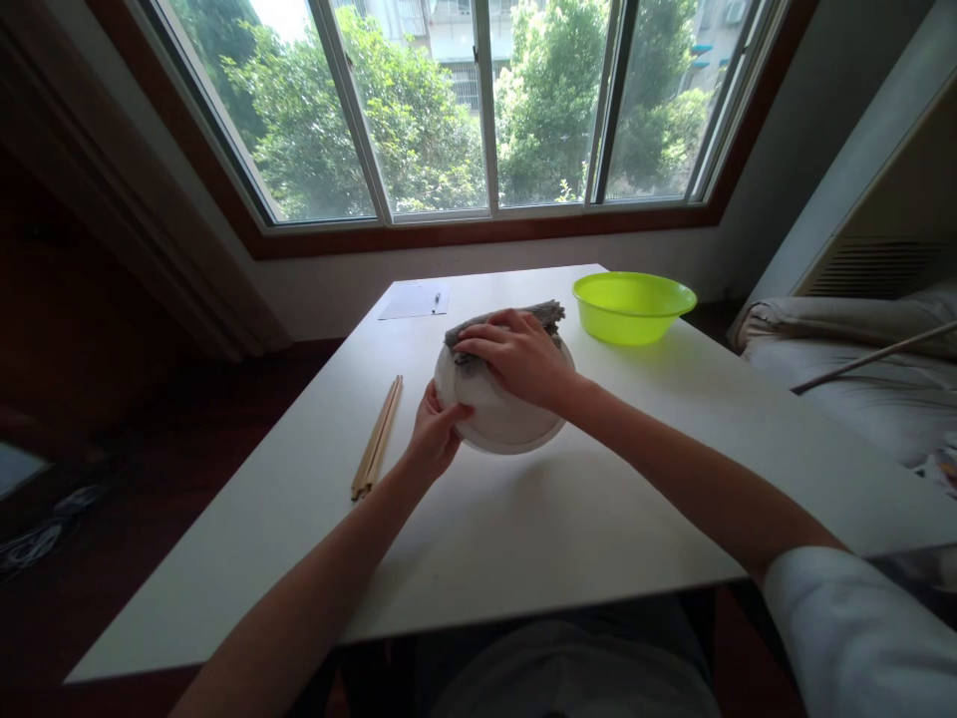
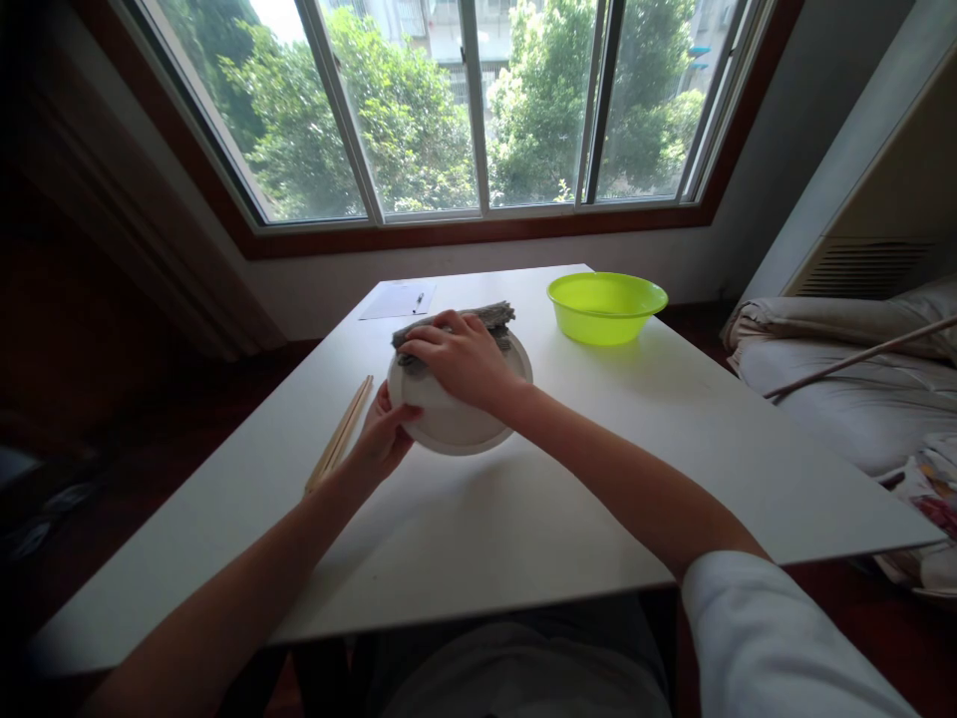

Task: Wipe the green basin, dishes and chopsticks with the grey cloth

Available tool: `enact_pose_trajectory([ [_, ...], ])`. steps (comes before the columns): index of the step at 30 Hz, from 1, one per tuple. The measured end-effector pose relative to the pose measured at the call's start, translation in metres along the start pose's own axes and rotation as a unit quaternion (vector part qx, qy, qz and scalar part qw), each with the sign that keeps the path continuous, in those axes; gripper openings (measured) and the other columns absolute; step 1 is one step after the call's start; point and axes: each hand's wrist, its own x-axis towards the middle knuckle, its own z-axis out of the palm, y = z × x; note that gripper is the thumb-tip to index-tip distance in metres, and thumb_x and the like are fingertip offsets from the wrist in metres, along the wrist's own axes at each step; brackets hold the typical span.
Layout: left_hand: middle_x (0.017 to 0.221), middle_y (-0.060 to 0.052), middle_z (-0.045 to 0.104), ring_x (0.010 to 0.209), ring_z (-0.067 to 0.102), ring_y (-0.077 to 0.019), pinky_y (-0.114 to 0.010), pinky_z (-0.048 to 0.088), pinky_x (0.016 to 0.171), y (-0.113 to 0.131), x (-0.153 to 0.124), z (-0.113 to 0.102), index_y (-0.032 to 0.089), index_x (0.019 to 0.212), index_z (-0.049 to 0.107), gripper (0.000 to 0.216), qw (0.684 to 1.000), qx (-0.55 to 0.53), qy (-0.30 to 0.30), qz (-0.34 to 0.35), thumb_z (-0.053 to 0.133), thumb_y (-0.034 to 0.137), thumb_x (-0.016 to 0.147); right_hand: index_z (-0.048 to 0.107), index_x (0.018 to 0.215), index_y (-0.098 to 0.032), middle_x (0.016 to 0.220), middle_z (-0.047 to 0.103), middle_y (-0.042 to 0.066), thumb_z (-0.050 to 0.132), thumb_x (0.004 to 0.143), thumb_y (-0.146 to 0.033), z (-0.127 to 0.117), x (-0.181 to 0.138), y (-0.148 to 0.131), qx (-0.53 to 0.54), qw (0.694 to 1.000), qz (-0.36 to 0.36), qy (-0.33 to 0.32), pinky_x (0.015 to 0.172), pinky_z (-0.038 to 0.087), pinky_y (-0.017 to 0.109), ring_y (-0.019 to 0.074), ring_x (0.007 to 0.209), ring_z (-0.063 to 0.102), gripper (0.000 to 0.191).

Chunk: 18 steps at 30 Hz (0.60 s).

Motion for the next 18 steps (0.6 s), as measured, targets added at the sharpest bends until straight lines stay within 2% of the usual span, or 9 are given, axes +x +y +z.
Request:
enact_pose_trajectory([
  [4, 0.078, 0.003, 0.065, 0.067, 0.058, -0.0110, -0.019, 0.046, 0.057, 0.001, 0.001, -0.003, 0.019, 0.092, 0.054, 0.054, 1.000, 0.008, 0.014, -0.008, 0.069, 0.003, 0.043, 0.062, 0.116, -0.025, 0.123, 0.062, 0.000, 0.047, 0.088, -0.015, 0.004, -0.005, 0.024, -0.020, 0.994, 0.100, 0.033, 0.088, 0.037, 0.043, 0.0278, 0.105, 0.048, 0.033],
  [8, 0.079, 0.003, 0.066, 0.070, 0.059, -0.0116, -0.020, 0.048, 0.060, 0.005, 0.004, -0.006, 0.018, 0.091, 0.054, 0.053, 1.000, 0.003, 0.029, -0.005, 0.069, 0.003, 0.043, 0.062, 0.115, -0.023, 0.117, 0.065, 0.003, 0.047, 0.085, -0.011, 0.009, -0.019, 0.049, 0.010, 0.982, 0.169, 0.078, 0.089, 0.039, 0.041, 0.0255, 0.100, 0.053, 0.036],
  [13, 0.076, 0.002, 0.066, 0.067, 0.059, -0.0117, -0.020, 0.048, 0.060, 0.008, 0.006, -0.007, 0.017, 0.090, 0.056, 0.048, 0.999, 0.006, 0.031, -0.005, 0.070, 0.007, 0.045, 0.064, 0.111, -0.021, 0.113, 0.067, 0.004, 0.045, 0.083, -0.010, 0.007, -0.030, 0.057, 0.035, 0.976, 0.173, 0.126, 0.090, 0.041, 0.041, 0.0236, 0.097, 0.057, 0.036],
  [18, 0.074, 0.000, 0.067, 0.066, 0.061, -0.0143, -0.024, 0.050, 0.060, 0.009, 0.006, -0.008, 0.016, 0.093, 0.059, 0.041, 0.997, 0.001, 0.067, -0.021, 0.072, 0.021, 0.054, 0.064, 0.112, -0.023, 0.113, 0.067, 0.003, 0.046, 0.080, -0.011, 0.006, -0.028, 0.049, 0.044, 0.976, 0.178, 0.114, 0.089, 0.043, 0.041, 0.0248, 0.098, 0.056, 0.038],
])
